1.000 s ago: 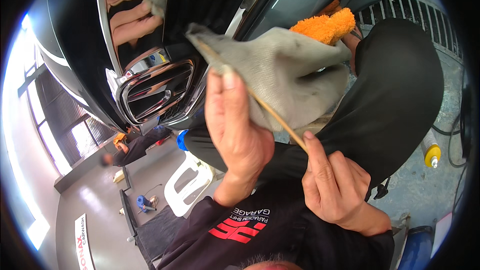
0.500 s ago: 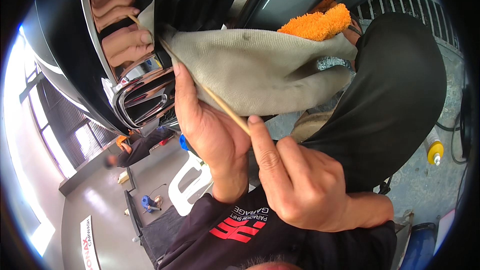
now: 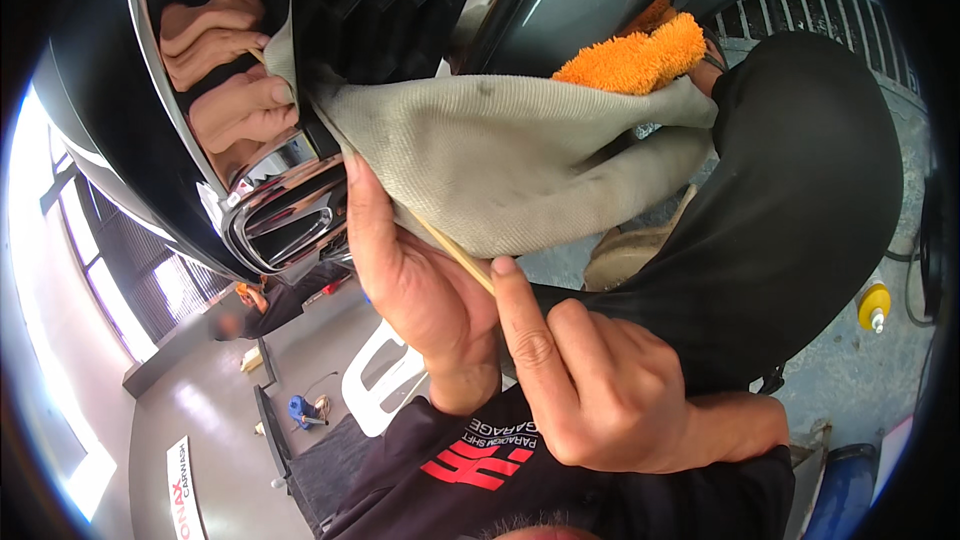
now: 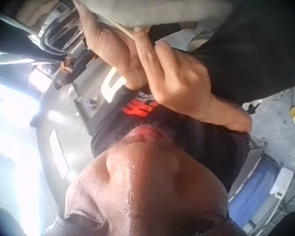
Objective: The person cleans the front grille of a dark-colored car using a wooden stick wrapped in a cloth and an orange microfiber towel. They repeatedly insert the stick into the grille crevices to remove debris and wipe the surrounding chrome trim.
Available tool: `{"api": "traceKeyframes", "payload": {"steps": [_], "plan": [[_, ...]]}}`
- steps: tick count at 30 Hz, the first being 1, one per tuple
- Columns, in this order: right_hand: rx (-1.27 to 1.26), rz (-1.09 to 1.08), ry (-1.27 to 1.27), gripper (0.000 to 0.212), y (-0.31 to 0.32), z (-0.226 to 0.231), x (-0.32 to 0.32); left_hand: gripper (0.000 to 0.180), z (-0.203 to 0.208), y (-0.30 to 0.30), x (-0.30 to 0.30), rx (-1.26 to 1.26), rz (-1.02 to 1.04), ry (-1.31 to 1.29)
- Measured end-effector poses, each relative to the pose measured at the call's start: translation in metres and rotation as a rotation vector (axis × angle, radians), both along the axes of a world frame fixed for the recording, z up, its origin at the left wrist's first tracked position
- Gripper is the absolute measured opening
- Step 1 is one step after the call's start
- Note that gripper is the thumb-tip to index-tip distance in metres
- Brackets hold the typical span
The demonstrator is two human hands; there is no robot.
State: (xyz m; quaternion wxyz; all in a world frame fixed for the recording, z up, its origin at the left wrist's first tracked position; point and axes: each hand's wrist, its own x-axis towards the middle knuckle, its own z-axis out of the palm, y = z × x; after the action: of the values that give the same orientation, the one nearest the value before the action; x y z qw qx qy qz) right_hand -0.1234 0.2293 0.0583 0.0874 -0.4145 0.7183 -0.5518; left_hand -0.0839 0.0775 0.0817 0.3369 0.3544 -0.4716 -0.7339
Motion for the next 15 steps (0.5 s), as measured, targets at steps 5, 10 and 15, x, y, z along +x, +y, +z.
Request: {"api": "traceKeyframes", "payload": {"steps": [5, 10, 15], "plan": [[0.030, 0.032, -0.013, 0.058, 0.008, 0.009, -0.013, 0.039, 0.004, -0.001, -0.004, -0.025, -0.070, -0.011], [0.029, 0.068, -0.134, 0.054, 0.029, -0.009, -0.016, 0.039, -0.006, 0.006, 0.003, 0.013, 0.006, -0.149], [0.050, -0.025, -0.207, 0.042, 0.089, -0.027, 0.000, 0.039, -0.020, 0.020, 0.016, -0.199, -0.151, -0.248]]}}
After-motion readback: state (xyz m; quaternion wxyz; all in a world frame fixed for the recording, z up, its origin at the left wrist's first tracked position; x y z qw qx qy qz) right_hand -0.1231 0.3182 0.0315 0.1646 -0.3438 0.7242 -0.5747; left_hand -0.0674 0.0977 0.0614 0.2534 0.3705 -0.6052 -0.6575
